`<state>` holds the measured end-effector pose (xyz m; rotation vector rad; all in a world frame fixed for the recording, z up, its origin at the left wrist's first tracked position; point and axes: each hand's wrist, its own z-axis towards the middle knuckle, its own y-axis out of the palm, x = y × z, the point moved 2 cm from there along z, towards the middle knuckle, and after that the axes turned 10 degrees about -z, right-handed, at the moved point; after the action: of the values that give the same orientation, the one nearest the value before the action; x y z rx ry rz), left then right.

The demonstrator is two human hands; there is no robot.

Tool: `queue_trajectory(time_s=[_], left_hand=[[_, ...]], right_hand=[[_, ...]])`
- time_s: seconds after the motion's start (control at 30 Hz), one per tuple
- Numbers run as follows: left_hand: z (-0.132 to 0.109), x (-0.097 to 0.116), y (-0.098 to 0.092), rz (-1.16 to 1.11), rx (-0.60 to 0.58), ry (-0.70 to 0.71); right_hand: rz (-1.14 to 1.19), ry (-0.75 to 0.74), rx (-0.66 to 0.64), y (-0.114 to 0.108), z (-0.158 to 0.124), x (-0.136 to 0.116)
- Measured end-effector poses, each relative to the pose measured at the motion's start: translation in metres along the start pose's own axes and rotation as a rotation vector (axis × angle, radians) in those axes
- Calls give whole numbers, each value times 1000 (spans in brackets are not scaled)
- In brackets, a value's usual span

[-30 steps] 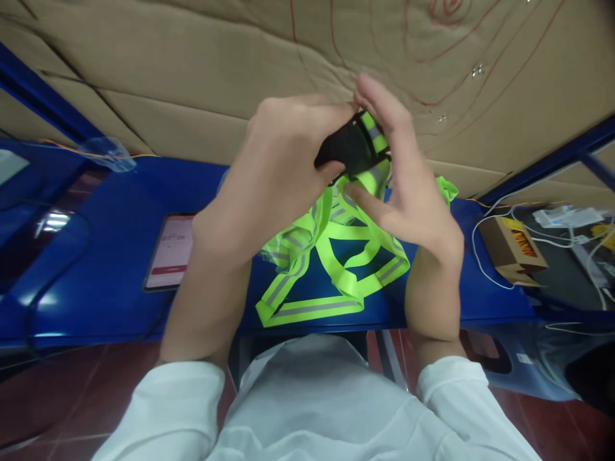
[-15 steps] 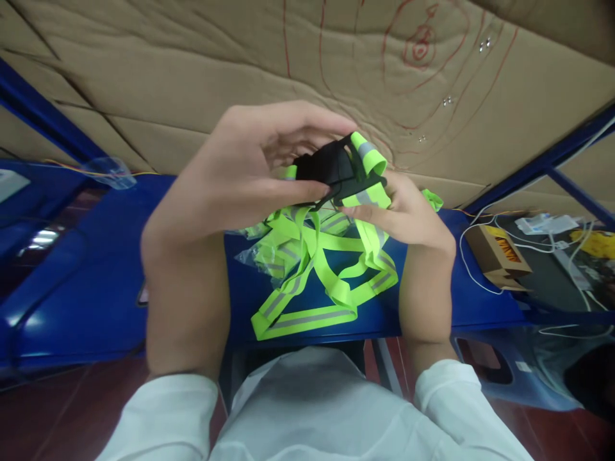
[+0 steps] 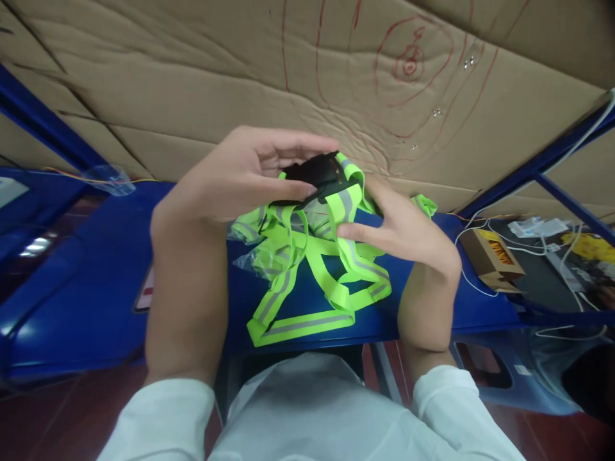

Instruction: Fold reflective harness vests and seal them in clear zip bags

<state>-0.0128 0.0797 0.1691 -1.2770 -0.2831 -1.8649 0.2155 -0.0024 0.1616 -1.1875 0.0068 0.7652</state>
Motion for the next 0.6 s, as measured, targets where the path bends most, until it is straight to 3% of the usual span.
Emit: queue_trajectory(time_s=[0.13, 0.3, 0.47, 0.6], left_hand=[[-3, 1, 2, -104, 91, -4], [-3, -6, -1, -368, -25, 85], [12, -22, 18, -570, 19, 133], [25, -31, 47, -407, 47, 182]], right_hand=[[235, -4, -76, 11, 6, -2], [645, 68, -43, 16, 9, 6], [857, 248, 192, 12, 12, 10], [785, 286, 397, 6, 16, 8]])
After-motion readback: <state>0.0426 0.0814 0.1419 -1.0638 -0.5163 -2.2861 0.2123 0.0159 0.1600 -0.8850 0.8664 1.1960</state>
